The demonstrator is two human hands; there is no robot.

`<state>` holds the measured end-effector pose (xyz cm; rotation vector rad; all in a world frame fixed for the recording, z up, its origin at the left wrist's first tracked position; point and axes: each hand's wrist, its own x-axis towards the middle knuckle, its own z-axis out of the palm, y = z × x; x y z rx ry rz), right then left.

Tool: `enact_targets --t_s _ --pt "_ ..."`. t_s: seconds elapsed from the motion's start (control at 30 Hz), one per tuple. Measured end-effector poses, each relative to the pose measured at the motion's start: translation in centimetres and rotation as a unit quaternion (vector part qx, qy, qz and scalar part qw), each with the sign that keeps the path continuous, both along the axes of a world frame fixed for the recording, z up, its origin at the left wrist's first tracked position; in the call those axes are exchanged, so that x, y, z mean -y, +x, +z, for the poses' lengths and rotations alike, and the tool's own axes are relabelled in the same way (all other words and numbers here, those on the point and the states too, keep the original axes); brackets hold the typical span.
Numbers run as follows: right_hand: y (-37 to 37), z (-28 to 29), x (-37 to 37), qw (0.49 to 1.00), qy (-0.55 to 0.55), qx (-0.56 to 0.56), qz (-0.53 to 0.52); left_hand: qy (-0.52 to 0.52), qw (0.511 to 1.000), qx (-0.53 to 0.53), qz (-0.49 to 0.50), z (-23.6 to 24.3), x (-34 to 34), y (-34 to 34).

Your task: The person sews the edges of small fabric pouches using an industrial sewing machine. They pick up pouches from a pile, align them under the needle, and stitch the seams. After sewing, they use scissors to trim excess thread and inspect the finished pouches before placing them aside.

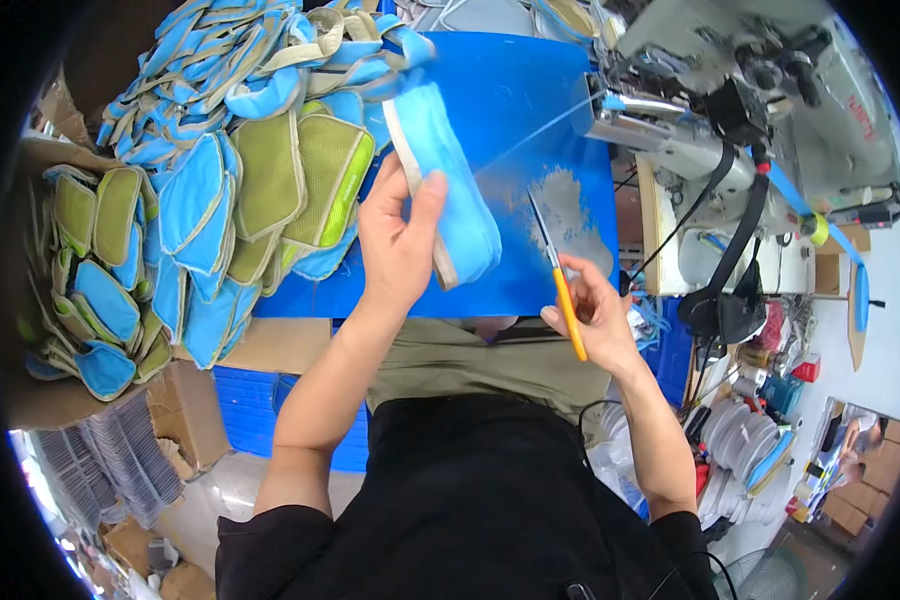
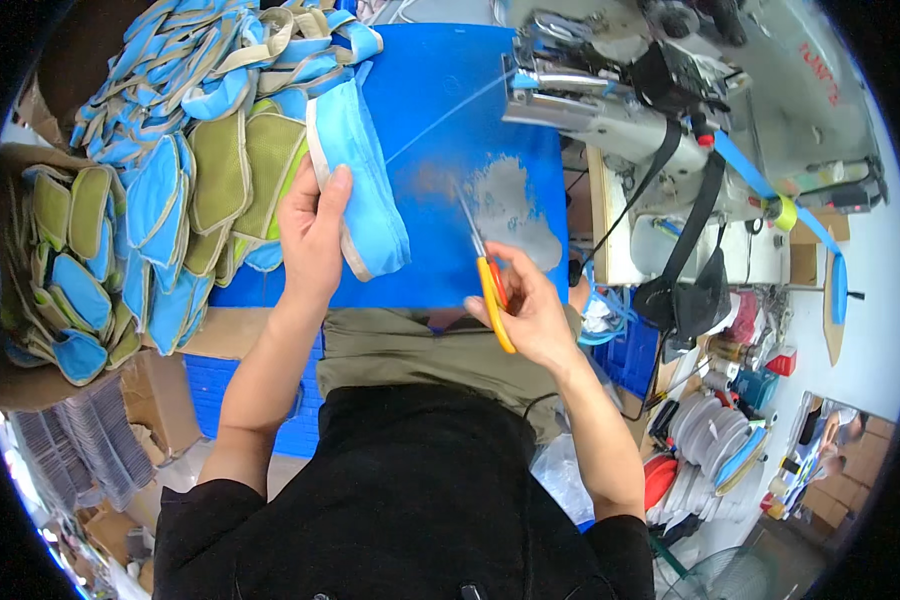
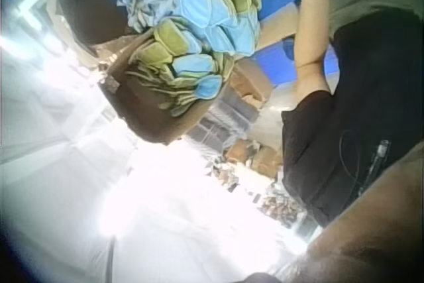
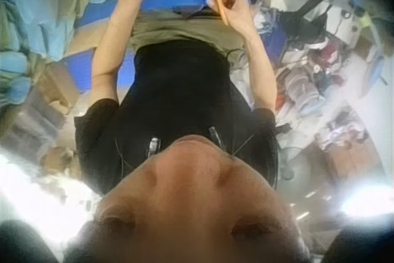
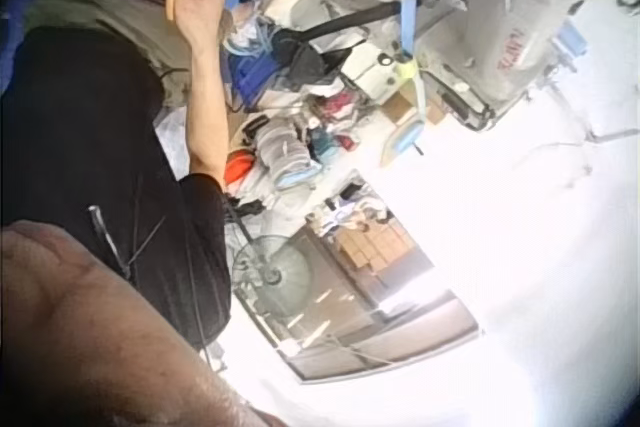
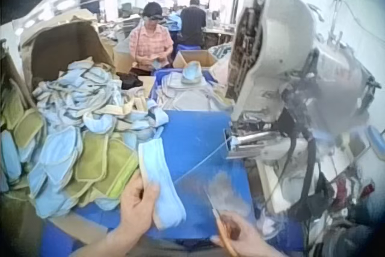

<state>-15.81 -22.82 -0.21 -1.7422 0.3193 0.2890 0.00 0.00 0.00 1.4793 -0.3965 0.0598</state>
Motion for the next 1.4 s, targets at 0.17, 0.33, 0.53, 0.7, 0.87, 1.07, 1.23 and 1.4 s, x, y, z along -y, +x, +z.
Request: enact_targets --t_s 0.17,0.33,0.53,0.7,0.87,1.07,1.23,1.4 --pt "2.7 3.2 -3.7 0.970 -0.101 0.219 -0.009 -0.069 0.990 -0.116 -0.028 0.1 0.4 -0.6" --pt "1.4 2.1 -3.5 0.979 -0.029 0.187 -0.075 -0.281 0.880 -0.362 -0.128 3.2 -1.7 -1.4" --pt "-1.9 -5.9 1.4 0.938 -0.288 0.113 -0.159 -0.328 0.851 -0.371 -0.175 1.4 -7.2 -3.0" --pt "-2.7 -9.0 3.2 0.909 -0.348 0.185 -0.138 -0.352 0.835 -0.374 -0.197 1.4 -6.7 -5.1" --pt "-3.1 -7.8 2.7 0.903 -0.379 0.172 -0.104 -0.355 0.831 -0.374 -0.208 1.4 -5.7 -5.6" --pt "-3.1 -5.5 2.7 0.923 -0.242 0.236 -0.182 -0.353 0.827 -0.380 -0.217 2.2 -5.1 -5.8" --pt "-4.3 3.3 -2.9 0.939 -0.032 0.300 -0.166 -0.276 0.889 -0.311 -0.190 5.4 -1.7 -8.9" --pt "-3.3 5.1 -6.7 0.862 -0.262 0.409 -0.146 0.050 0.973 0.124 -0.189 2.1 1.4 -11.1"
